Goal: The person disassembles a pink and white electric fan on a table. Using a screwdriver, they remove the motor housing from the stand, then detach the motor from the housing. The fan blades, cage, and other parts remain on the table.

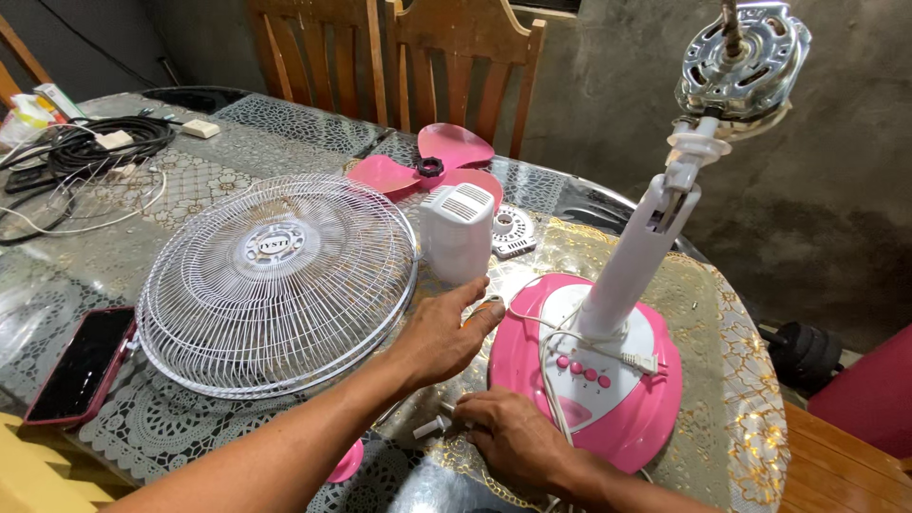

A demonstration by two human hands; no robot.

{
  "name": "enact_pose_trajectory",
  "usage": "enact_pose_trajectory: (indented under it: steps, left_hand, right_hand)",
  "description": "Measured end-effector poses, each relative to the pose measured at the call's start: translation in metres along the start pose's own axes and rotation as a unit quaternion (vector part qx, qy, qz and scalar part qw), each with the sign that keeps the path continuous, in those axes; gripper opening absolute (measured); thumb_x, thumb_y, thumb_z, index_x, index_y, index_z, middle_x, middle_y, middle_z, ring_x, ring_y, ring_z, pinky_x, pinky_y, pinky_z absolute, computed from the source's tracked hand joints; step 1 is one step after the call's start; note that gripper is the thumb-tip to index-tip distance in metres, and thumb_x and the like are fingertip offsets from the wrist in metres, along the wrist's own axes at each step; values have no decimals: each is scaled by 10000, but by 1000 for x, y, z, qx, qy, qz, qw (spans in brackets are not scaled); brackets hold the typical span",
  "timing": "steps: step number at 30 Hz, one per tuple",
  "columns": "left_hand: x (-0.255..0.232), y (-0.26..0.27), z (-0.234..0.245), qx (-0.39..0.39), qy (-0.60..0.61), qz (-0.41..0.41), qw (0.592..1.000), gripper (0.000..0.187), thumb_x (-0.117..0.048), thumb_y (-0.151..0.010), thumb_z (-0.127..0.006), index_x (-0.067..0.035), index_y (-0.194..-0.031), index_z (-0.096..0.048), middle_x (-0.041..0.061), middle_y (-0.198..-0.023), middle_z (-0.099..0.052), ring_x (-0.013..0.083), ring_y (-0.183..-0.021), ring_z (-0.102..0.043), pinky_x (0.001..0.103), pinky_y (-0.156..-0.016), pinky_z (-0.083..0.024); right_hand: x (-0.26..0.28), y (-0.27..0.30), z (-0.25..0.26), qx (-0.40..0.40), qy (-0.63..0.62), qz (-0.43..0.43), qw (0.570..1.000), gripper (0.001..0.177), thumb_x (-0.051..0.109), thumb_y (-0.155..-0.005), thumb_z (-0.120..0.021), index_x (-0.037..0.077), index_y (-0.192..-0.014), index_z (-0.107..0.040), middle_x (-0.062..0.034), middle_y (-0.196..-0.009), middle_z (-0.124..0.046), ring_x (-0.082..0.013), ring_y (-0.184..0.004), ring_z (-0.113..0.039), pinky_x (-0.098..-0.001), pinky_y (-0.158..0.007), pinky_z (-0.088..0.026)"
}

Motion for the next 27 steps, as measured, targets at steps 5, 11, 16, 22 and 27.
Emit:
enact_pose_trajectory:
  steps: [5,11,16,22,27]
  left_hand:
    - [-2,-1,-1,0,3,-13,1000,687,-491,-956,-553,-31,-1463,-492,201,-1439,-582,355,-1354,-544,443,-1129,-405]
    - [-6,-6,-5,-8,9,-26,1000,671,-475,-944,-581,-15,-1430,-526,214,-1401,-607,367,-1315,-580,437,-1100,-441]
    - [-19,-21,-12,-18,9,-50,999,668,-470,-921,-609,-8,-1400,-552,223,-1373,-625,373,-1284,-606,430,-1075,-465]
    - [-52,-64,-5,-58,-1,-142,988,649,-456,-941,-623,21,-1377,-566,244,-1370,-626,375,-1291,-605,422,-1068,-489]
    - [-94,-106,21,-74,-7,-167,983,602,-486,-955,-580,-7,-1318,-618,227,-1284,-691,351,-1221,-671,416,-1017,-520]
  right_hand:
    - [0,3,0,-23,-10,-27,999,248,81,-815,-718,29,-1057,-741,-136,-1103,-740,-317,-1081,-676,-402,-954,-531]
    - [0,6,9,-67,-16,-60,996,353,198,-809,-792,61,-1130,-745,-124,-1097,-743,-301,-901,-706,-398,-811,-560]
    - [4,3,35,-157,14,-18,987,293,205,-824,-817,49,-1062,-747,-110,-1031,-766,-262,-755,-697,-376,-693,-572]
    - [20,0,107,-244,27,-40,969,326,209,-801,-841,77,-1089,-763,-100,-871,-752,-201,-649,-669,-349,-608,-554]
    - [44,15,170,-336,75,-74,936,336,243,-805,-846,94,-1098,-775,-75,-848,-778,-162,-603,-662,-320,-600,-563]
Point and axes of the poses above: each hand's wrist, its own y-axis away from the middle knuckle, its own z-axis out of the back of the hand, x = y × z, the point moved 1 cm from there along -y, towards the middle knuckle
